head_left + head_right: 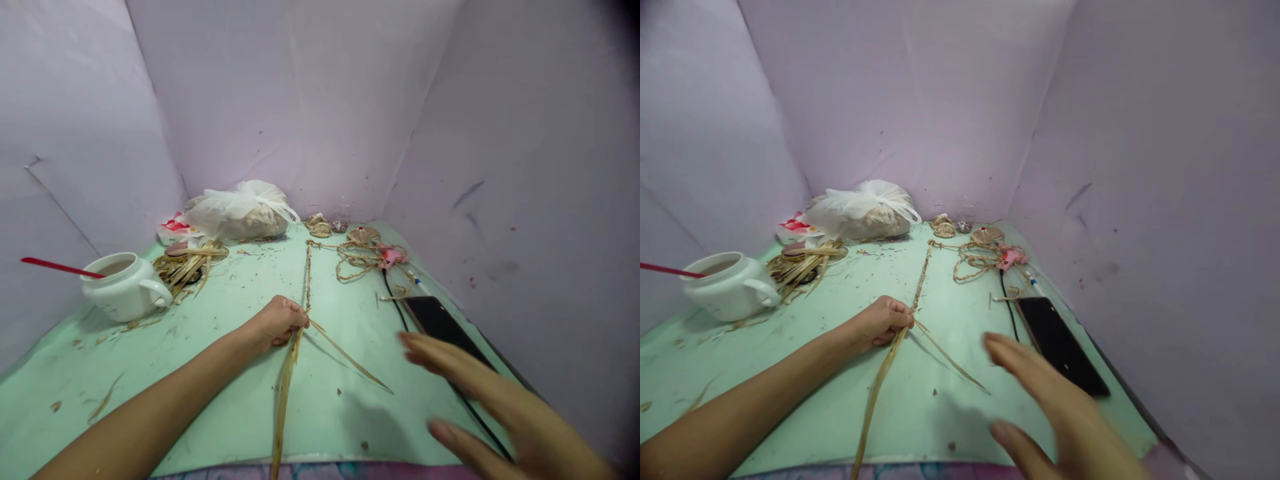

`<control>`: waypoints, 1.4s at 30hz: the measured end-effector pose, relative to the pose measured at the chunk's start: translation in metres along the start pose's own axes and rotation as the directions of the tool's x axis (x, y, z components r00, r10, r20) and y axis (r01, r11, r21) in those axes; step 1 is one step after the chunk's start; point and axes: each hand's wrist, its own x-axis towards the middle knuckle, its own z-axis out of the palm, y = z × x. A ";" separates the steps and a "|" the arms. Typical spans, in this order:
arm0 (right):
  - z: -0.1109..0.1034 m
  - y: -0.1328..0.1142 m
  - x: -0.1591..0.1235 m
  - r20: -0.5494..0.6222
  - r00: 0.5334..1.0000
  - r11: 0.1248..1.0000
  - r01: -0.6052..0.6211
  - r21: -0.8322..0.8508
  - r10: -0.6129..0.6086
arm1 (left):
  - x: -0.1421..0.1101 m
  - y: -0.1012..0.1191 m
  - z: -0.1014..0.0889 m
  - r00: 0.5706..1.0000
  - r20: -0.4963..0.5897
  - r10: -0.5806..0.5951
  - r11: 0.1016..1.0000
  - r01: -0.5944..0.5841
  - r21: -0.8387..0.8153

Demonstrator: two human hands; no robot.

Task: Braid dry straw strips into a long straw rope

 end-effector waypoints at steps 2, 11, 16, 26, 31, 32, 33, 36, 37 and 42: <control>0.031 -0.012 0.037 0.200 0.975 0.985 -0.126 0.121 0.100 | 0.001 -0.001 -0.002 1.000 0.022 0.010 1.000 -0.009 -0.008; 0.129 -0.007 0.108 0.567 0.738 0.706 -0.617 0.348 0.366 | -0.002 0.002 -0.001 0.998 0.060 0.025 0.999 -0.027 0.041; 0.128 0.001 0.101 0.441 0.817 0.718 -0.553 0.423 0.371 | 0.002 -0.001 -0.004 0.991 0.020 0.136 0.950 -0.136 0.280; 0.131 0.006 0.099 0.418 0.809 0.706 -0.575 0.413 0.414 | -0.014 0.013 -0.035 0.992 0.122 -0.013 0.940 -0.030 0.340; 0.130 0.007 0.100 0.424 0.789 0.692 -0.604 0.396 0.445 | -0.009 0.021 -0.085 0.973 -0.231 0.012 0.948 0.062 0.311; 0.130 0.007 0.100 0.431 0.783 0.690 -0.610 0.390 0.449 | -0.006 0.020 -0.099 0.906 -0.416 0.080 0.956 0.048 0.289; 0.130 0.007 0.100 0.436 0.779 0.688 -0.614 0.386 0.451 | -0.003 0.018 -0.112 0.788 -0.595 0.160 0.956 0.027 0.293; 0.130 0.008 0.100 0.449 0.766 0.683 -0.628 0.373 0.460 | 0.002 0.010 -0.147 0.459 -0.821 0.340 0.921 0.015 0.390; 0.130 0.008 0.100 0.455 0.759 0.676 -0.637 0.370 0.466 | 0.002 0.008 -0.157 0.402 -0.840 0.366 0.913 0.022 0.408; 0.131 0.013 0.100 0.501 0.729 0.648 -0.667 0.368 0.467 | -0.006 0.004 -0.182 0.368 -0.815 0.448 0.869 0.035 0.493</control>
